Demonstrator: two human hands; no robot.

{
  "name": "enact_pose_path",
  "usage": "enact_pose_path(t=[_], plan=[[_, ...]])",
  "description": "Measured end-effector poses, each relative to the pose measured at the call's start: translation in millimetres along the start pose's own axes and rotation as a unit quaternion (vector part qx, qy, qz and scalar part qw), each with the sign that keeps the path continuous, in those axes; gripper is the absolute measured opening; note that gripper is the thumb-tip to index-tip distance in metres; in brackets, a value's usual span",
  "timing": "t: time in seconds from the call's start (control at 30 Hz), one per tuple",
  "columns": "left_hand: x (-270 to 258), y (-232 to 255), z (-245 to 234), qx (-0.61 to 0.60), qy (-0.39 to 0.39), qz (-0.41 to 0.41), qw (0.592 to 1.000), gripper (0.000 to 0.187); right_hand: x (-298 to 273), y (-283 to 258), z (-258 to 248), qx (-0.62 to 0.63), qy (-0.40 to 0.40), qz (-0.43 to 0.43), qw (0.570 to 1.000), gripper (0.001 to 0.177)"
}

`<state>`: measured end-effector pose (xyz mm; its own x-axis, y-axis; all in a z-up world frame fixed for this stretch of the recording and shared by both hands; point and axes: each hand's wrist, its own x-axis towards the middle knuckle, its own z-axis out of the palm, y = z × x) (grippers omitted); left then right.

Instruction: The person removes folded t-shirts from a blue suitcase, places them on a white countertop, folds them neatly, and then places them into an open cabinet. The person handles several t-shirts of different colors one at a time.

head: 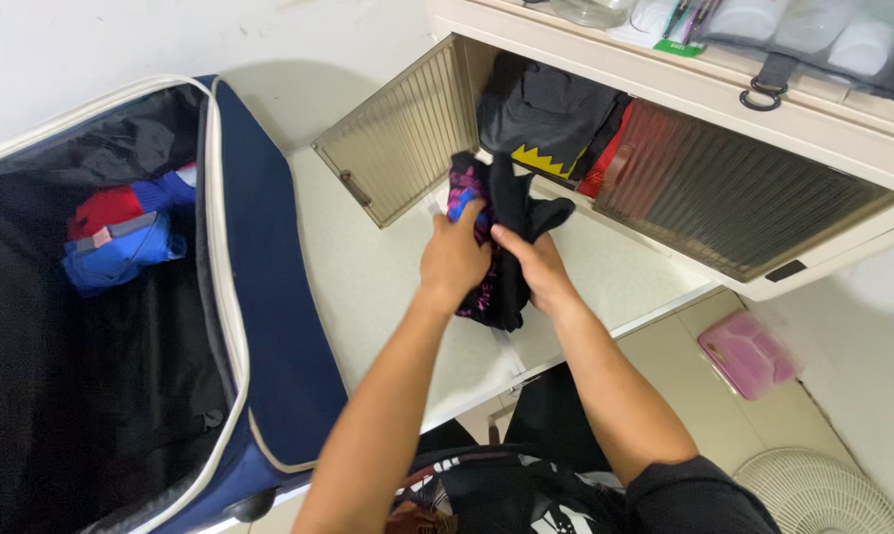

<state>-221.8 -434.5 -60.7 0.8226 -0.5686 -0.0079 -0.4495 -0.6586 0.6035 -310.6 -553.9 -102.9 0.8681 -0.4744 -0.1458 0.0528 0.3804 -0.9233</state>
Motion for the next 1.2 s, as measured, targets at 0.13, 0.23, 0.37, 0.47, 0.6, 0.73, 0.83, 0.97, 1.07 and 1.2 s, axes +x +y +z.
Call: enact_pose_path(t=[0.13,0.23,0.37,0.47,0.6,0.73,0.83,0.97,1.07,1.2], plan=[[-33.2,-23.3,28.3,-0.025,-0.001,-0.094,0.995,0.071,3.3,32.7,-21.7,-0.228,0.049,-0.088,0.968,0.068],[-53.4,-56.4,41.7,-0.007,0.050,-0.097,0.994,0.080,0.1,57.6,-39.0,-0.374,0.107,-0.104,0.915,0.074],[-61.2,-82.1,56.5,-0.019,0.133,-0.033,0.990,0.081,-5.8,61.8,-39.4,-0.410,0.111,-0.123,0.897,0.066],[-63.4,-91.5,62.3,-0.023,0.145,-0.024,0.989,0.083,-16.1,47.4,-22.5,-0.486,0.105,-0.172,0.850,0.067],[-60.7,-97.0,68.4,-0.028,0.156,0.007,0.987,0.082,-21.1,32.1,12.1,-0.514,0.089,-0.298,0.799,0.062],[-60.8,-103.9,70.4,-0.040,0.134,0.014,0.990,0.081,-9.8,43.4,44.5,-0.549,0.007,-0.290,0.784,0.055],[-61.3,-107.5,67.4,-0.054,0.132,0.017,0.990,0.078,-1.2,60.1,56.0,-0.643,-0.004,-0.258,0.721,0.052],[-62.1,-108.5,63.8,-0.074,0.137,0.022,0.988,0.077,3.3,73.1,45.5,-0.668,-0.016,-0.254,0.699,0.046],[-65.6,-107.2,61.5,-0.074,0.117,0.007,0.990,0.078,0.4,77.8,39.4,-0.667,-0.019,-0.263,0.697,0.043],[-64.6,-108.3,54.2,-0.026,0.130,-0.005,0.991,0.076,4.6,69.4,39.0,-0.665,-0.022,-0.248,0.704,0.043]])
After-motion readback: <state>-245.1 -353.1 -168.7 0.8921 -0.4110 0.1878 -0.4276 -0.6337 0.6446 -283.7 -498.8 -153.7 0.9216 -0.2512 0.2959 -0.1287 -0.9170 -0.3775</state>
